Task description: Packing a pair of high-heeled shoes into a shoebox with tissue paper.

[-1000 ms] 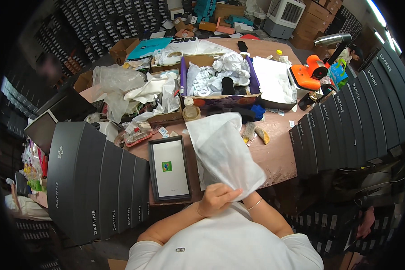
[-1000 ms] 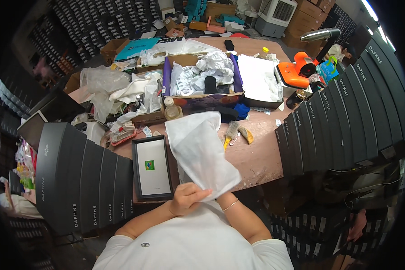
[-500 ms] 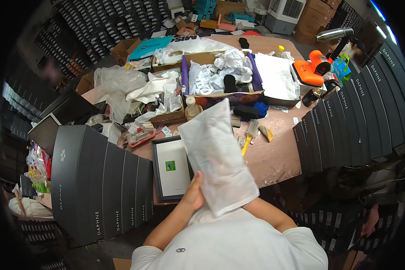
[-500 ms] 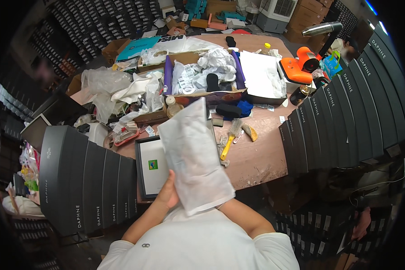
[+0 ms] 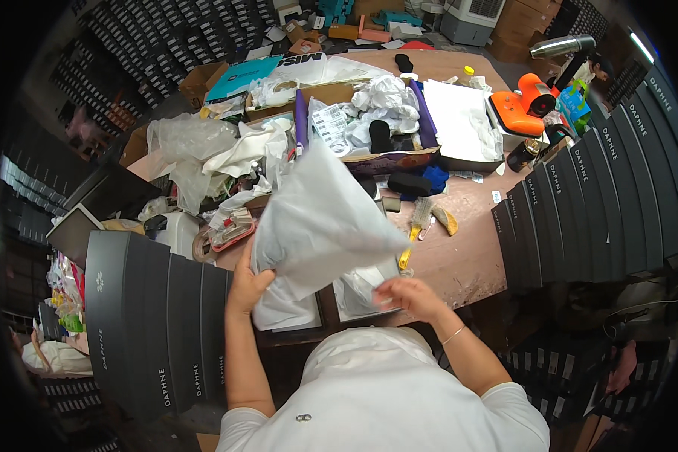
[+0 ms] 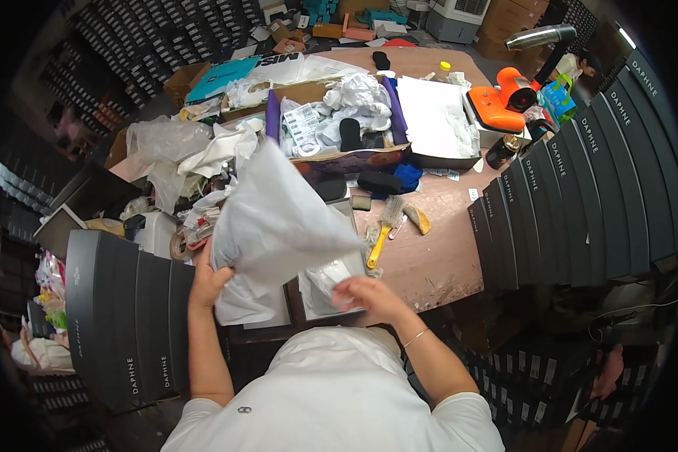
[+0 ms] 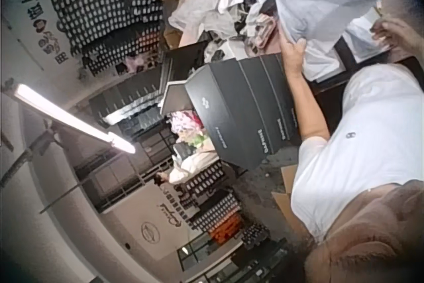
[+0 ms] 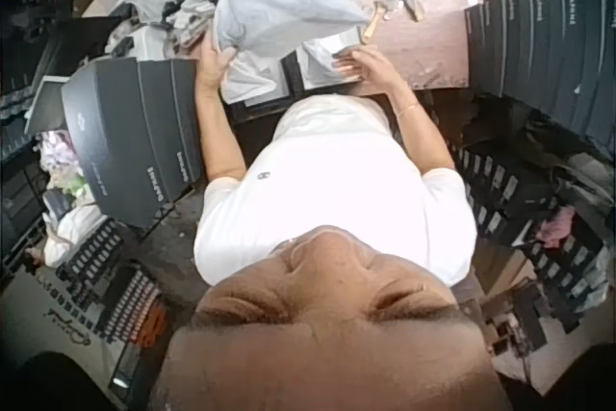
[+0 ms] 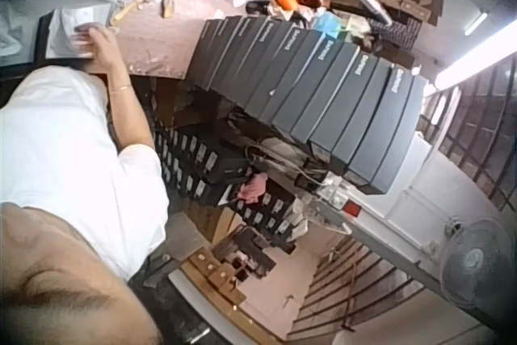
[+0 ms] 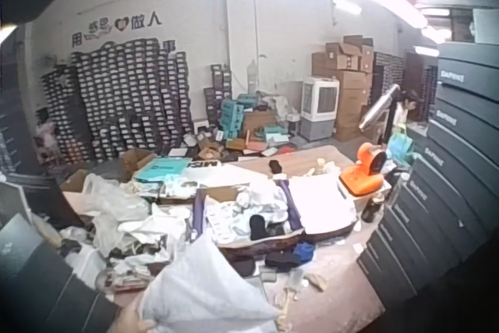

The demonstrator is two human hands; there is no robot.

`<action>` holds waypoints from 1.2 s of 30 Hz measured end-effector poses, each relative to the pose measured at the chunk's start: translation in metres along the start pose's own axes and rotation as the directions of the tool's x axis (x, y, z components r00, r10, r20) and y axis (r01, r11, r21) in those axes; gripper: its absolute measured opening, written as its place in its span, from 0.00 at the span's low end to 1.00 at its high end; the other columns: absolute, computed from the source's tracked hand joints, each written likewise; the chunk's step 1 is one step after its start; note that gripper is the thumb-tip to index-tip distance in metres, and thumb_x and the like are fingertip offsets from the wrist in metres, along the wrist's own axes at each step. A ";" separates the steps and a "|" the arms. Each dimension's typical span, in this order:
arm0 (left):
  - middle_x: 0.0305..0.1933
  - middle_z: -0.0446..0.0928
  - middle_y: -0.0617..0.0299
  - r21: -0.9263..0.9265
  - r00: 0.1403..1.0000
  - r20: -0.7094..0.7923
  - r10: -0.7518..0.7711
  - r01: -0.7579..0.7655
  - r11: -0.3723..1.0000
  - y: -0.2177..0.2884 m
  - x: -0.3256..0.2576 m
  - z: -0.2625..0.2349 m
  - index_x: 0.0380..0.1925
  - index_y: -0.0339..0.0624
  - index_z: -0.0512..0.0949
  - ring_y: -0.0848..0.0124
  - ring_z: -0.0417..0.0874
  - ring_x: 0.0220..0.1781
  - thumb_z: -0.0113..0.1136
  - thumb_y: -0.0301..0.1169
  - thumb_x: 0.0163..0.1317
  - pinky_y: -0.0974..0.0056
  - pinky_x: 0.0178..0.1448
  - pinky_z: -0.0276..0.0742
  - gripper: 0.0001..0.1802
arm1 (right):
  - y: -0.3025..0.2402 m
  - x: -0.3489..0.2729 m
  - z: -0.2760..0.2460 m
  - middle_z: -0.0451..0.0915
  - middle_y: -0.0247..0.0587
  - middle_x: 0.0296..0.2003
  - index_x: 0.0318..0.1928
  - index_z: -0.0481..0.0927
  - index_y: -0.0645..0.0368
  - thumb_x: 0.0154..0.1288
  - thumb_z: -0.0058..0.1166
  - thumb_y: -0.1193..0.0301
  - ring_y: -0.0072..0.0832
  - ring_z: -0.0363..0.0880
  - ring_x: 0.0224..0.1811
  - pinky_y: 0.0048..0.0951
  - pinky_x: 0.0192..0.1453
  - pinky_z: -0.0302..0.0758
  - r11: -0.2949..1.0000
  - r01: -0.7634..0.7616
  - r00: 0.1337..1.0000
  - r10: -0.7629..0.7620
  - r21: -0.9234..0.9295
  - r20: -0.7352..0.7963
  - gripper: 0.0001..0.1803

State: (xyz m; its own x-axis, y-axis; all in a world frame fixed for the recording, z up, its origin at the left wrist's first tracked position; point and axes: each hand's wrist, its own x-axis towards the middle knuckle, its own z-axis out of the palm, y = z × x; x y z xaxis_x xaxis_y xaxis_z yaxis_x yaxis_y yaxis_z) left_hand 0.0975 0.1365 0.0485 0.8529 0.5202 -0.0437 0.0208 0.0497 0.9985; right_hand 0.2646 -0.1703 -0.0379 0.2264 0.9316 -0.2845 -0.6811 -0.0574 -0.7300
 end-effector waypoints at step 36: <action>0.52 0.75 0.61 0.719 0.688 0.695 -0.211 -0.664 0.205 -0.163 0.039 0.113 0.40 0.44 0.82 0.64 0.69 0.63 0.54 0.31 0.55 0.32 0.73 0.38 0.13 | -0.081 0.087 -0.044 0.77 0.47 0.51 0.59 0.69 0.68 0.54 0.67 0.59 0.33 0.76 0.51 0.32 0.56 0.72 0.827 -0.155 0.949 -0.027 -0.541 -0.313 0.37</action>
State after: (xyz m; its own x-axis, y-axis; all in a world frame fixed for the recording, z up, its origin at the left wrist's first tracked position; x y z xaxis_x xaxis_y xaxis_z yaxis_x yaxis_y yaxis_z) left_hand 0.1865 0.0522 -0.1120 0.9447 -0.2448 -0.2184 -0.1866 -0.9485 0.2562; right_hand 0.3701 -0.1001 -0.0303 0.4510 0.7737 -0.4449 -0.2219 -0.3856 -0.8956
